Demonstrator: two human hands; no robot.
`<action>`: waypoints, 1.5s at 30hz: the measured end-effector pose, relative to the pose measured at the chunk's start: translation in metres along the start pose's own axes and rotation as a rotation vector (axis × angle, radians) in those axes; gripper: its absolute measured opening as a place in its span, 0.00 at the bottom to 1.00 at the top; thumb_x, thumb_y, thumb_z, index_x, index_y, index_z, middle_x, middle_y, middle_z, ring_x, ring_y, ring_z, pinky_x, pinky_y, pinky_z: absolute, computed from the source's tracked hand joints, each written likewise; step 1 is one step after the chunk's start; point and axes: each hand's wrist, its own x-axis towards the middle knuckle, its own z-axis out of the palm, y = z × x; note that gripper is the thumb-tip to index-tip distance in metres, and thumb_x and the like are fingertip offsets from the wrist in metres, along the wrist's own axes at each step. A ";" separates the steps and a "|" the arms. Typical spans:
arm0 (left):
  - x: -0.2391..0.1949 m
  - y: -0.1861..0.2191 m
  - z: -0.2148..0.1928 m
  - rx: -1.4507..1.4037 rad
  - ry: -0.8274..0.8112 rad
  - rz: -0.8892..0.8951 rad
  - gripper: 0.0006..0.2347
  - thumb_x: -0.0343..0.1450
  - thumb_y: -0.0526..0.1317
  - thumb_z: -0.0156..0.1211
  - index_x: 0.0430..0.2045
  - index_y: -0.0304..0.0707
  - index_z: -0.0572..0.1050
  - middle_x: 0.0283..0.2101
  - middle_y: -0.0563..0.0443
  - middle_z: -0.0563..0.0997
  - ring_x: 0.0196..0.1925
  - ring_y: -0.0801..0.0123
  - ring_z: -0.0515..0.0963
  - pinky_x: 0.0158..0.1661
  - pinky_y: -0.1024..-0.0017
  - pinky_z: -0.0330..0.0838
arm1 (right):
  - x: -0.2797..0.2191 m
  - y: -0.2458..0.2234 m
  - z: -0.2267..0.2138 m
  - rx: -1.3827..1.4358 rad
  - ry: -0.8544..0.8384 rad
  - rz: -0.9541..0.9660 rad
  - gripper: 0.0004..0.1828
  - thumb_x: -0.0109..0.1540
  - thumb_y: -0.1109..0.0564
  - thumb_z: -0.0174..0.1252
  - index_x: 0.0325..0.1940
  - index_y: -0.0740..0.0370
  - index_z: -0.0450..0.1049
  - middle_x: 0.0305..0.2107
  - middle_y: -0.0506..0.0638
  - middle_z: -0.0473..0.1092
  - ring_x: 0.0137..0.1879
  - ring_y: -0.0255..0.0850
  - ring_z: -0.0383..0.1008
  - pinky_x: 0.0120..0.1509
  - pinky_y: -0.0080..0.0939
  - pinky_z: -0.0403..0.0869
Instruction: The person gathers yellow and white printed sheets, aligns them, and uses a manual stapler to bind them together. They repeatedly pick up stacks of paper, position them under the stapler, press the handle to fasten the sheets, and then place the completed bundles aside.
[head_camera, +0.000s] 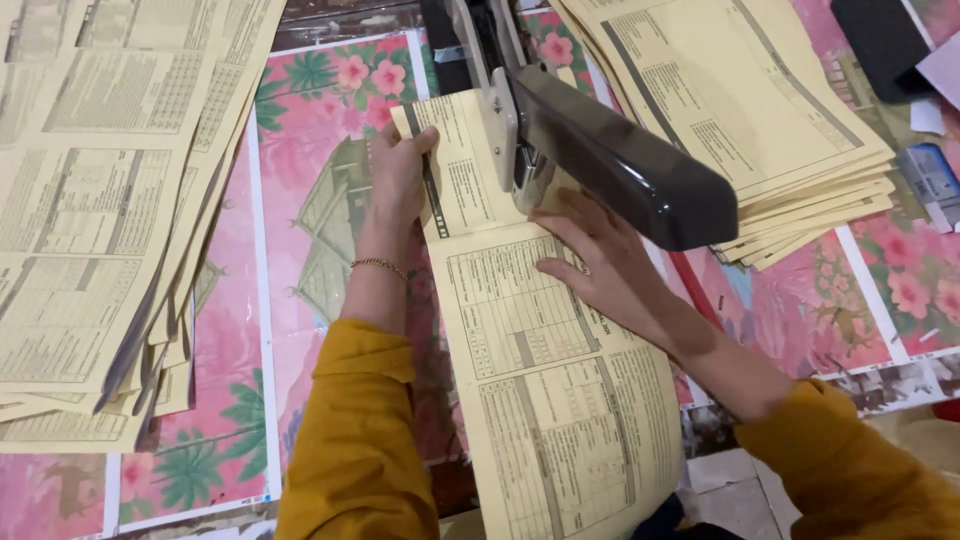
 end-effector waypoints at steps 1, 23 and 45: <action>-0.007 0.005 0.001 -0.016 -0.012 0.013 0.18 0.65 0.30 0.64 0.47 0.19 0.71 0.34 0.34 0.79 0.33 0.56 0.83 0.32 0.54 0.80 | 0.000 0.008 0.010 -0.063 0.005 -0.019 0.27 0.63 0.41 0.57 0.64 0.51 0.69 0.55 0.64 0.67 0.66 0.67 0.62 0.64 0.69 0.66; -0.154 -0.013 -0.004 0.389 -0.173 0.223 0.12 0.72 0.26 0.50 0.49 0.28 0.73 0.41 0.45 0.67 0.33 0.75 0.66 0.34 0.77 0.70 | -0.009 0.065 0.007 -0.162 0.091 -0.113 0.30 0.63 0.38 0.59 0.60 0.61 0.73 0.52 0.65 0.67 0.64 0.64 0.65 0.63 0.61 0.70; -0.150 -0.006 0.011 0.515 -0.124 0.144 0.12 0.70 0.33 0.50 0.45 0.41 0.76 0.41 0.50 0.62 0.48 0.66 0.64 0.53 0.68 0.64 | 0.072 -0.131 -0.125 0.310 -0.446 0.671 0.47 0.57 0.59 0.46 0.78 0.48 0.38 0.72 0.46 0.47 0.37 0.49 0.88 0.27 0.45 0.75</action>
